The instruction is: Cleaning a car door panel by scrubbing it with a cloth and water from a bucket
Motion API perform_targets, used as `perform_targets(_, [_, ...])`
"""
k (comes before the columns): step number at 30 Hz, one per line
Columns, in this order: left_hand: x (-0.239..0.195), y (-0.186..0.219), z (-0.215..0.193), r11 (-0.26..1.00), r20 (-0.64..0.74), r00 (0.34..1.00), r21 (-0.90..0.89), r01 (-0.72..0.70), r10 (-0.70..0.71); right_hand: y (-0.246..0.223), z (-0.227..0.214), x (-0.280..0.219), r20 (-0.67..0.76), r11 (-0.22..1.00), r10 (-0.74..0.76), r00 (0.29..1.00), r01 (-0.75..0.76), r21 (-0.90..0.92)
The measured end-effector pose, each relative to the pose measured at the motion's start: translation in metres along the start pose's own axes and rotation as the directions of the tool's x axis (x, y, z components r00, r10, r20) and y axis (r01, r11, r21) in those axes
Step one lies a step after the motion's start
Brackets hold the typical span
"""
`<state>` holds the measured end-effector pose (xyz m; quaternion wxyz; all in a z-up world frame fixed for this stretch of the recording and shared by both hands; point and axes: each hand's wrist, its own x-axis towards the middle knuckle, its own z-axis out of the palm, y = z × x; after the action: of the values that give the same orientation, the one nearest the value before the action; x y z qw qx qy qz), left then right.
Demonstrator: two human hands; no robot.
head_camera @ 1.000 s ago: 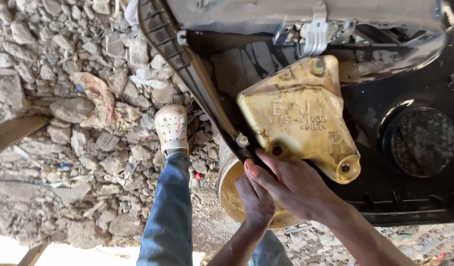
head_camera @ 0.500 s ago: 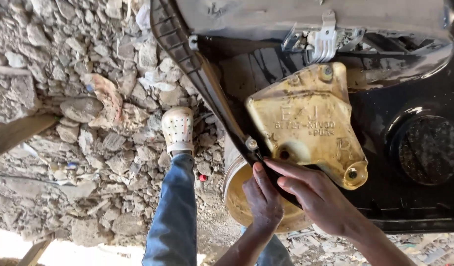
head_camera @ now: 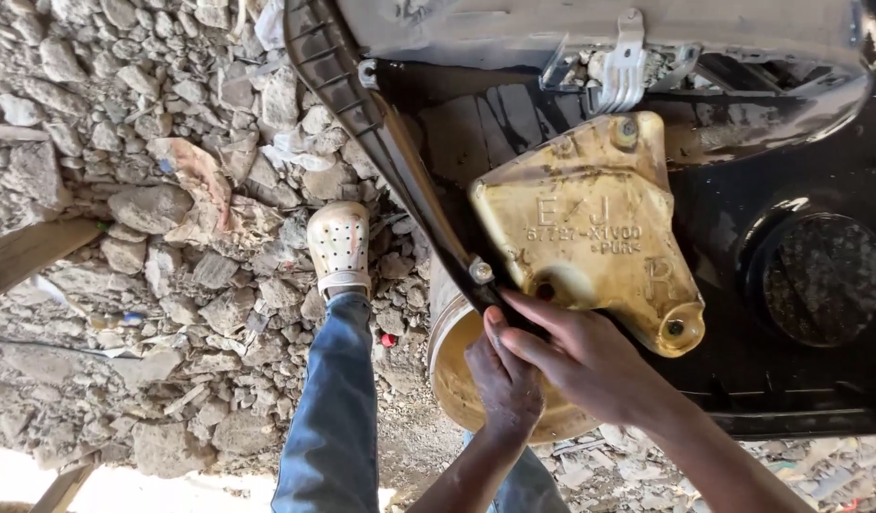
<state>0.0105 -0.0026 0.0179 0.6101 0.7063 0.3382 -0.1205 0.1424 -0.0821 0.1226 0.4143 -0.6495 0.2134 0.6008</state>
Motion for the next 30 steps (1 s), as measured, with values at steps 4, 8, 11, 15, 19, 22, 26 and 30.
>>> perform_targets(4, [0.005, -0.024, 0.005, 0.995, -0.035, 0.995, 0.030, -0.096, 0.097, -0.030, 0.007, 0.011, -0.060, 0.895, 0.124, 0.990, -0.138, -0.425])
perform_targets(8, [0.000, -0.008, -0.007, 0.997, -0.002, 0.998, -0.011, -0.070, 0.070, -0.042, 0.019, 0.002, -0.058, 0.821, 0.146, 0.988, -0.153, -0.551])
perform_targets(11, [-0.002, -0.004, -0.008, 0.998, 0.024, 0.998, -0.026, 0.065, -0.064, -0.048, 0.022, 0.000, -0.124, 0.782, 0.192, 0.973, -0.228, -0.580])
perform_targets(15, [0.001, -0.008, -0.003, 0.994, 0.050, 0.994, -0.052, -0.098, 0.101, -0.026, 0.014, -0.003, -0.159, 0.787, 0.229, 0.960, -0.279, -0.551])
perform_targets(19, [-0.001, -0.009, -0.005, 0.999, 0.075, 0.997, -0.044, -0.030, 0.033, 0.012, -0.007, -0.007, -0.175, 0.940, 0.106, 0.979, -0.156, -0.303])
perform_targets(22, [0.003, -0.011, -0.001, 0.997, 0.043, 0.997, -0.045, -0.060, 0.062, 0.041, -0.017, -0.008, -0.147, 0.977, -0.031, 0.989, 0.000, -0.211])
perform_targets(26, [0.000, -0.004, -0.008, 0.998, 0.038, 0.999, -0.050, 0.024, -0.022, 0.047, -0.005, -0.008, -0.081, 0.924, -0.026, 0.996, -0.007, -0.382])
perform_targets(30, [0.002, -0.021, -0.001, 0.988, -0.024, 0.988, -0.046, -0.151, 0.150, 0.047, -0.008, -0.008, -0.077, 0.954, -0.028, 0.997, 0.004, -0.299])
